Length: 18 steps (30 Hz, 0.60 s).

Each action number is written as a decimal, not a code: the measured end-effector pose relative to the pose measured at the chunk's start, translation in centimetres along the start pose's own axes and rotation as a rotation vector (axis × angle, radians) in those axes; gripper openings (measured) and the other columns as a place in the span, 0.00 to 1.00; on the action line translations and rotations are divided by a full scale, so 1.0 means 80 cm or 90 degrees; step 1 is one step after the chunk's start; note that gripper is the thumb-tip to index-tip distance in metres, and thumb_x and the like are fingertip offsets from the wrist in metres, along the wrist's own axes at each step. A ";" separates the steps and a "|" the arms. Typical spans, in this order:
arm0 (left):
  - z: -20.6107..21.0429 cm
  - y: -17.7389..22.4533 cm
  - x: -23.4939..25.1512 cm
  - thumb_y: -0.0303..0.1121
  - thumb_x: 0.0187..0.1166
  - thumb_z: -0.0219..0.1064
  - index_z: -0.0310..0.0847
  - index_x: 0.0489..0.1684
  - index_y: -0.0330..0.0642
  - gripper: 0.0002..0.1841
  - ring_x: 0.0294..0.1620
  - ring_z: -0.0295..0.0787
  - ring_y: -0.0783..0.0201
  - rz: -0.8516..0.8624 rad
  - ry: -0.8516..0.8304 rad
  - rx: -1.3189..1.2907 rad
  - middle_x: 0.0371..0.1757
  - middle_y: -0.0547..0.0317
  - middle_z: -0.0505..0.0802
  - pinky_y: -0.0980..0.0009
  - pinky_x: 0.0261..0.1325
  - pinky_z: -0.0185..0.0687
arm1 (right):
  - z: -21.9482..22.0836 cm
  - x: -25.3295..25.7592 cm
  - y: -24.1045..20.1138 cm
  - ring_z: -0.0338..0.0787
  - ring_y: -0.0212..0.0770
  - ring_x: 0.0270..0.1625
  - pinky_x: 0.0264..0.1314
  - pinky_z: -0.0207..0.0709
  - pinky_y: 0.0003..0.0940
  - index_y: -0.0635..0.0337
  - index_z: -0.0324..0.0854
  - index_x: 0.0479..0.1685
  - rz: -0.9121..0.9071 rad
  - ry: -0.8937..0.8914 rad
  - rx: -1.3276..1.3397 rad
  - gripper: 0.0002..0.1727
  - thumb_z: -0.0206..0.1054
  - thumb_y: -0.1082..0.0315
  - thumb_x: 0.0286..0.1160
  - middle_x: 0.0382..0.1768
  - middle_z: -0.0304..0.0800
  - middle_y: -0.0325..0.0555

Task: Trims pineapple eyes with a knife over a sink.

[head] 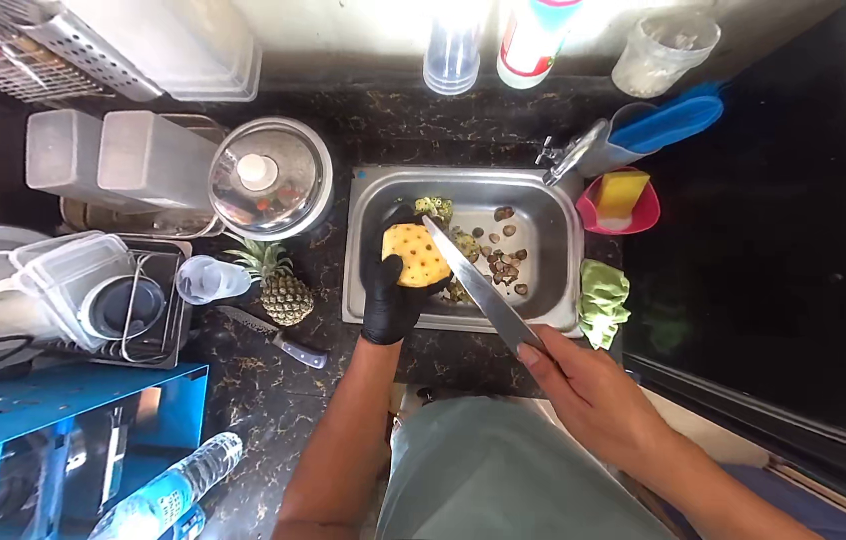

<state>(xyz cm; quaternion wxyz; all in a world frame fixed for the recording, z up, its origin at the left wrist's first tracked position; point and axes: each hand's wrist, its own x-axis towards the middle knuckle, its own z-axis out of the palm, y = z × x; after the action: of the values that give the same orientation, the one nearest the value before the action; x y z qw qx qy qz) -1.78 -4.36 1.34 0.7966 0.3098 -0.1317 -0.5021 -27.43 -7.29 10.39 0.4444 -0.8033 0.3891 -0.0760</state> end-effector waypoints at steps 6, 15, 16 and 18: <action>-0.001 0.019 0.010 0.37 0.59 0.83 0.75 0.63 0.49 0.30 0.53 0.94 0.59 0.040 -0.095 0.073 0.54 0.56 0.93 0.57 0.55 0.92 | -0.010 -0.011 -0.013 0.73 0.24 0.16 0.15 0.68 0.25 0.45 0.81 0.53 -0.018 -0.025 0.003 0.19 0.49 0.47 0.93 0.17 0.72 0.28; 0.012 0.028 0.022 0.42 0.60 0.81 0.77 0.68 0.45 0.33 0.62 0.88 0.53 0.066 -0.152 0.163 0.63 0.48 0.88 0.55 0.63 0.87 | -0.016 -0.007 -0.020 0.71 0.23 0.16 0.16 0.66 0.23 0.47 0.80 0.53 -0.006 -0.069 -0.009 0.19 0.48 0.48 0.93 0.17 0.70 0.26; 0.010 0.029 0.022 0.43 0.61 0.81 0.75 0.68 0.46 0.33 0.62 0.88 0.53 0.056 -0.139 0.154 0.63 0.49 0.88 0.55 0.63 0.87 | -0.015 -0.006 -0.020 0.71 0.24 0.16 0.16 0.66 0.23 0.47 0.81 0.53 -0.006 -0.073 -0.010 0.19 0.48 0.47 0.93 0.17 0.70 0.27; 0.011 0.030 0.023 0.42 0.61 0.80 0.77 0.69 0.46 0.33 0.60 0.89 0.55 0.036 -0.151 0.174 0.63 0.50 0.89 0.57 0.61 0.88 | -0.016 -0.002 -0.019 0.71 0.24 0.17 0.17 0.67 0.24 0.46 0.81 0.55 0.001 -0.085 -0.005 0.20 0.47 0.47 0.93 0.18 0.71 0.27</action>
<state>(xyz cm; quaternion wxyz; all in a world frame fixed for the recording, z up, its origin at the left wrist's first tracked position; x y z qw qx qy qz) 0.29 -5.58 3.34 0.7397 0.3499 -0.3008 -0.4898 -27.32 -7.57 12.39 0.4664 -0.8078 0.3599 -0.0204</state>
